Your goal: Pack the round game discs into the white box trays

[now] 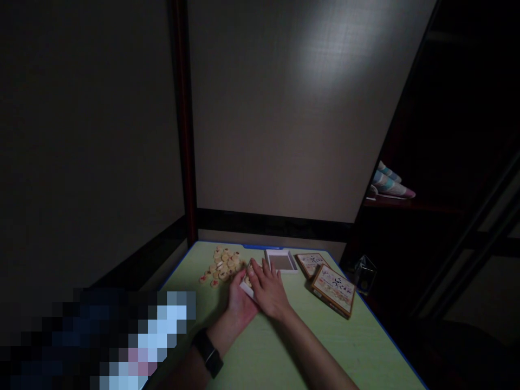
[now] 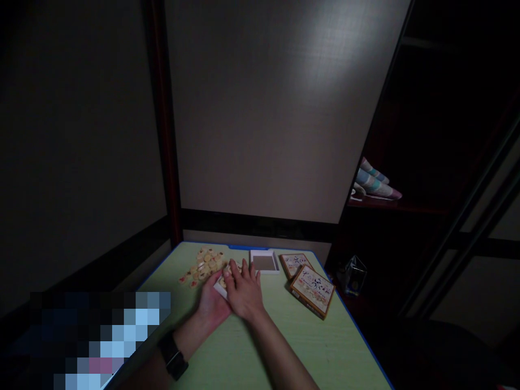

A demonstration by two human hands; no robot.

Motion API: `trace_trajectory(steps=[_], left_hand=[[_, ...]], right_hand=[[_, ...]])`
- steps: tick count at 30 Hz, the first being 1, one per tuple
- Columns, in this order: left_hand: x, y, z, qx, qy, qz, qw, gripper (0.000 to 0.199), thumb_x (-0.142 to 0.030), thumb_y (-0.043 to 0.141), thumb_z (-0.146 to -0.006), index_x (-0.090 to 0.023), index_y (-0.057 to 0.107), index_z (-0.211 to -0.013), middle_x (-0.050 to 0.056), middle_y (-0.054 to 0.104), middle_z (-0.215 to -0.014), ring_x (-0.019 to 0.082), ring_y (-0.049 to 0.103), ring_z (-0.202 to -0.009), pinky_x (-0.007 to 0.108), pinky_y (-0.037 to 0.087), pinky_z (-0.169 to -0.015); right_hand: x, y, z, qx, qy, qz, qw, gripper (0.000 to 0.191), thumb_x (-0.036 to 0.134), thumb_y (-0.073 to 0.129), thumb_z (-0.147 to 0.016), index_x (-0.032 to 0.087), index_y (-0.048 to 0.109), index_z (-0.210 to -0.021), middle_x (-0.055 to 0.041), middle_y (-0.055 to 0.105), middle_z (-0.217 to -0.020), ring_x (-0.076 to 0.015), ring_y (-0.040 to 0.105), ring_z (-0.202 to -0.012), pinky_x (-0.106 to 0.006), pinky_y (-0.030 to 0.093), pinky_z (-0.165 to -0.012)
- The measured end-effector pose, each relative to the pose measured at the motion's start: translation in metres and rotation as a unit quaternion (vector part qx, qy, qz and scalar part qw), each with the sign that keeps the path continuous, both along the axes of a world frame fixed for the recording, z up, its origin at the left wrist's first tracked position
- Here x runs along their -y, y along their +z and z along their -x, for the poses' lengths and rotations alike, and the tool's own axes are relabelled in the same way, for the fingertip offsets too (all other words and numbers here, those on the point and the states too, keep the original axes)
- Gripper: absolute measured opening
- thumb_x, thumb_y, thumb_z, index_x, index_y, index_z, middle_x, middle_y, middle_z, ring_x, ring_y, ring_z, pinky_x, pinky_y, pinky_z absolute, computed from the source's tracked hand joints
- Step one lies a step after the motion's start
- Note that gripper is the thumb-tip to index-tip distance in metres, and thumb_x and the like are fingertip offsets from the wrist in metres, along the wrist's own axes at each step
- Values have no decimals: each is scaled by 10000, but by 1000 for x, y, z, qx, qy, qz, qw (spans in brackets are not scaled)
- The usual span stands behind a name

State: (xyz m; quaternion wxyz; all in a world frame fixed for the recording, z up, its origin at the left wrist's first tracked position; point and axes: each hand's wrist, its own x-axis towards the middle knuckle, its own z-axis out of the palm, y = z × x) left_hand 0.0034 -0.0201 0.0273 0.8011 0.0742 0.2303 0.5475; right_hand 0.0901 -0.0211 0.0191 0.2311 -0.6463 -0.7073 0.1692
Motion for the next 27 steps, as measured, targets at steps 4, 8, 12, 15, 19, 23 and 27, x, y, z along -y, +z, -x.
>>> trace_trajectory(steps=[4, 8, 12, 15, 19, 23, 27], left_hand=[[-3, -7, 0, -12, 2, -12, 1000, 292, -285, 420, -917, -167, 686, -938, 122, 740, -1047, 288, 647, -1151, 456, 513, -1018], [-2, -9, -1, 0, 20, -3, 1000, 286, -292, 432, -925, -158, 684, -956, 125, 726, -1102, 264, 645, -1159, 419, 512, -1024], [-2, -9, 0, 8, 29, -9, 1000, 294, -288, 417, -944, -172, 686, -970, 104, 720, -1138, 238, 636, -1173, 385, 529, -1005], [-4, -11, 2, 3, 40, -27, 999, 280, -271, 432, -937, -181, 697, -952, 96, 735, -1087, 243, 645, -1155, 390, 540, -991], [-8, -10, 4, 24, 56, -18, 998, 287, -246, 426, -945, -175, 702, -911, 86, 750, -1004, 235, 670, -1105, 388, 546, -980], [-9, -8, 5, 48, 61, -4, 997, 273, -236, 446, -941, -155, 704, -903, 84, 752, -932, 225, 701, -1021, 383, 553, -966], [-11, -9, 6, 40, 65, -3, 997, 283, -226, 446, -936, -157, 708, -857, 93, 750, -902, 231, 713, -979, 371, 566, -938]], right_hand=[[-2, -9, 1, -3, -5, -8, 1000, 651, 622, 146, -996, 307, 304, -1543, -56, 227, -1631, -319, 87, -1512, -579, 122, -1195], [-1, -10, 1, -9, 2, -19, 1000, 642, 608, 146, -1002, 302, 308, -1542, -43, 218, -1631, -316, 91, -1513, -582, 106, -1198], [2, -7, 0, -1, 20, -35, 999, 628, 594, 168, -1007, 298, 312, -1541, -9, 218, -1629, -306, 77, -1516, -573, 88, -1207], [3, -3, -1, 11, 41, -49, 998, 622, 578, 188, -1010, 280, 315, -1541, -2, 239, -1620, -314, 96, -1513, -573, 68, -1211], [5, 4, -2, 17, 59, -56, 997, 639, 590, 195, -1006, 260, 331, -1536, -14, 260, -1612, -326, 106, -1510, -580, 65, -1210], [6, 10, -3, 12, 65, -52, 997, 643, 611, 196, -1001, 276, 342, -1530, -9, 263, -1609, -323, 100, -1511, -598, 46, -1204], [2, 10, 1, -3, 52, -29, 998, 656, 620, 176, -1000, 269, 358, -1523, -38, 293, -1600, -327, 119, -1507, -618, 30, -1194]])
